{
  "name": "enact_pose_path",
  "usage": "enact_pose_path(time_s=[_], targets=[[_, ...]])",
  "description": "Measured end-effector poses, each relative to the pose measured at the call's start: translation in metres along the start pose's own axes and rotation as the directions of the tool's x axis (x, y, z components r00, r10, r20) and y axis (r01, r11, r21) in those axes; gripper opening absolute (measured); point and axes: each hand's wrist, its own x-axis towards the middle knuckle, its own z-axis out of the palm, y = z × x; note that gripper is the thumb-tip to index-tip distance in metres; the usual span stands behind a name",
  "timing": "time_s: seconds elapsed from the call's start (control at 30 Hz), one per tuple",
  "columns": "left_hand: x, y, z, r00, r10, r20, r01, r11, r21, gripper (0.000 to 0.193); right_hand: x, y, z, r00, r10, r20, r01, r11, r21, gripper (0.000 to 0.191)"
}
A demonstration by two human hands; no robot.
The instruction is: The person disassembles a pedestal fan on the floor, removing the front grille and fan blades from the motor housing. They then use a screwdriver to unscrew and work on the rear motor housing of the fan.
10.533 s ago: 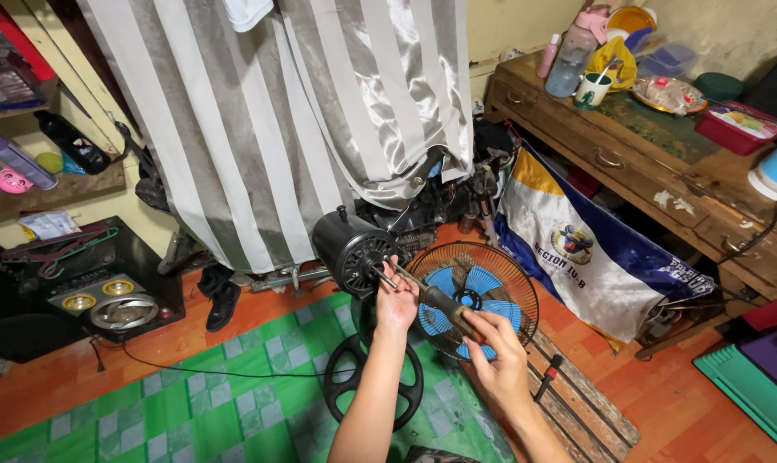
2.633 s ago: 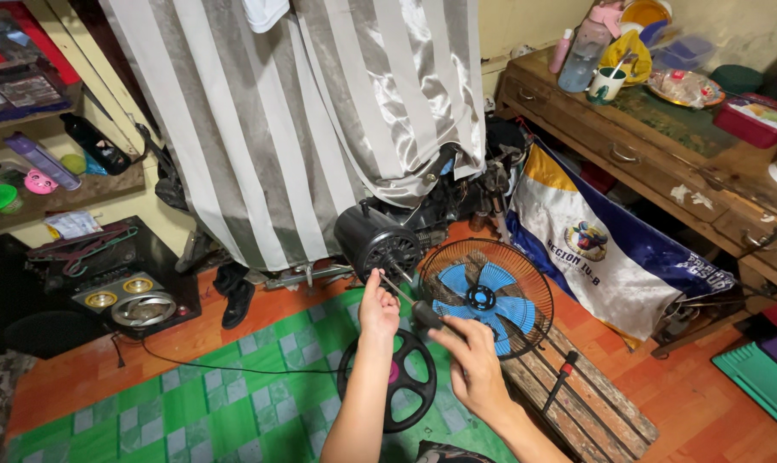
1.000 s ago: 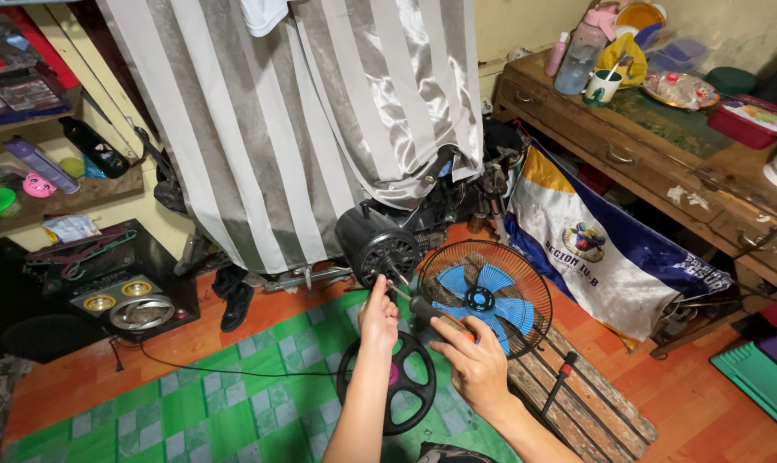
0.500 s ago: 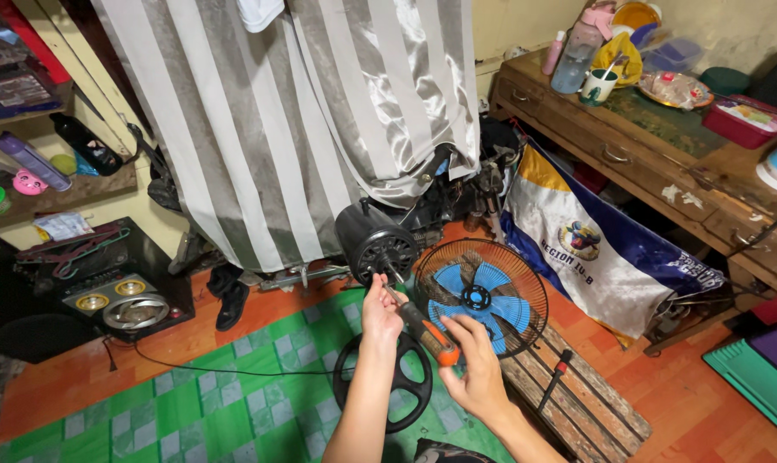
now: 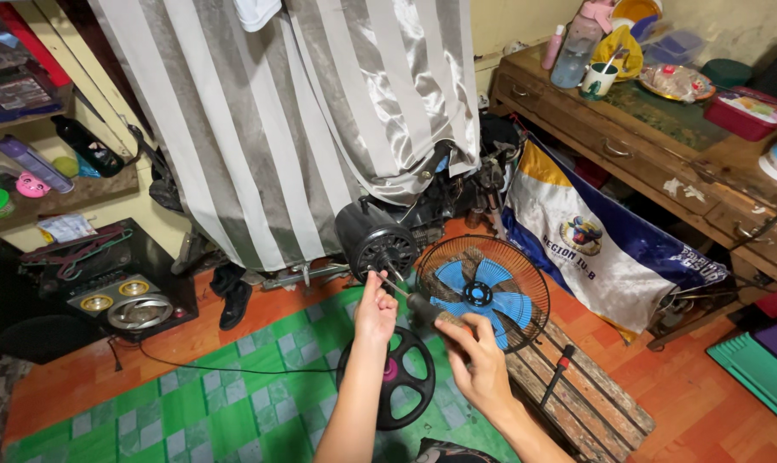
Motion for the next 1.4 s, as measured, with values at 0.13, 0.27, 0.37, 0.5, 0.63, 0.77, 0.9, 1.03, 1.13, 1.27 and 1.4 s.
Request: enact_pose_path(time_s=[0.13,0.27,0.37,0.5,0.63,0.77,0.9,1.03,1.13,1.27,1.4], targets=[[0.000,0.004,-0.002,0.997,0.053,-0.059,-0.045,0.991,0.129,0.043,0.002,-0.002,0.000,0.999,-0.045,-0.003,0.045,0.999,-0.004,0.049],[0.003,0.006,-0.007,0.993,0.079,-0.091,-0.066,0.988,0.138,0.046,0.003,-0.006,0.001,0.999,-0.048,-0.012,0.048,0.999,-0.007,0.045],[0.006,0.007,-0.012,0.994,0.067,-0.086,-0.055,0.989,0.134,0.043,0.006,-0.009,-0.001,0.993,-0.112,-0.022,0.111,0.993,-0.048,0.039],[0.007,0.002,-0.019,0.994,0.085,-0.070,-0.070,0.979,0.191,0.040,0.008,-0.013,-0.002,0.977,-0.213,-0.020,0.207,0.965,-0.162,0.041],[-0.006,-0.021,-0.038,0.989,0.148,-0.022,-0.132,0.931,0.339,0.043,0.006,-0.015,0.004,0.960,-0.280,-0.010,0.270,0.932,-0.242,0.043],[-0.027,-0.039,-0.056,0.996,-0.040,-0.079,0.069,0.912,0.405,0.045,0.001,-0.019,0.009,0.944,-0.326,0.046,0.326,0.907,-0.267,0.045],[-0.033,-0.043,-0.059,0.990,-0.135,0.032,0.116,0.932,0.343,0.043,0.003,-0.025,0.007,0.931,-0.360,0.064,0.362,0.887,-0.285,0.050],[-0.028,-0.043,-0.058,0.988,-0.154,0.003,0.145,0.935,0.323,0.044,0.008,-0.032,0.003,0.945,-0.322,0.050,0.325,0.923,-0.207,0.054],[-0.022,-0.051,-0.061,0.979,-0.196,-0.060,0.204,0.957,0.205,0.049,0.009,-0.034,-0.003,0.948,-0.318,-0.020,0.315,0.944,-0.102,0.054],[-0.013,-0.062,-0.072,0.984,-0.176,0.011,0.171,0.966,0.194,0.054,0.003,-0.029,-0.002,0.991,-0.113,-0.072,0.104,0.988,-0.117,0.074],[-0.012,-0.065,-0.081,0.981,-0.194,-0.013,0.192,0.960,0.205,0.057,0.001,-0.019,0.005,0.997,-0.018,-0.073,0.008,0.990,-0.138,0.062]])
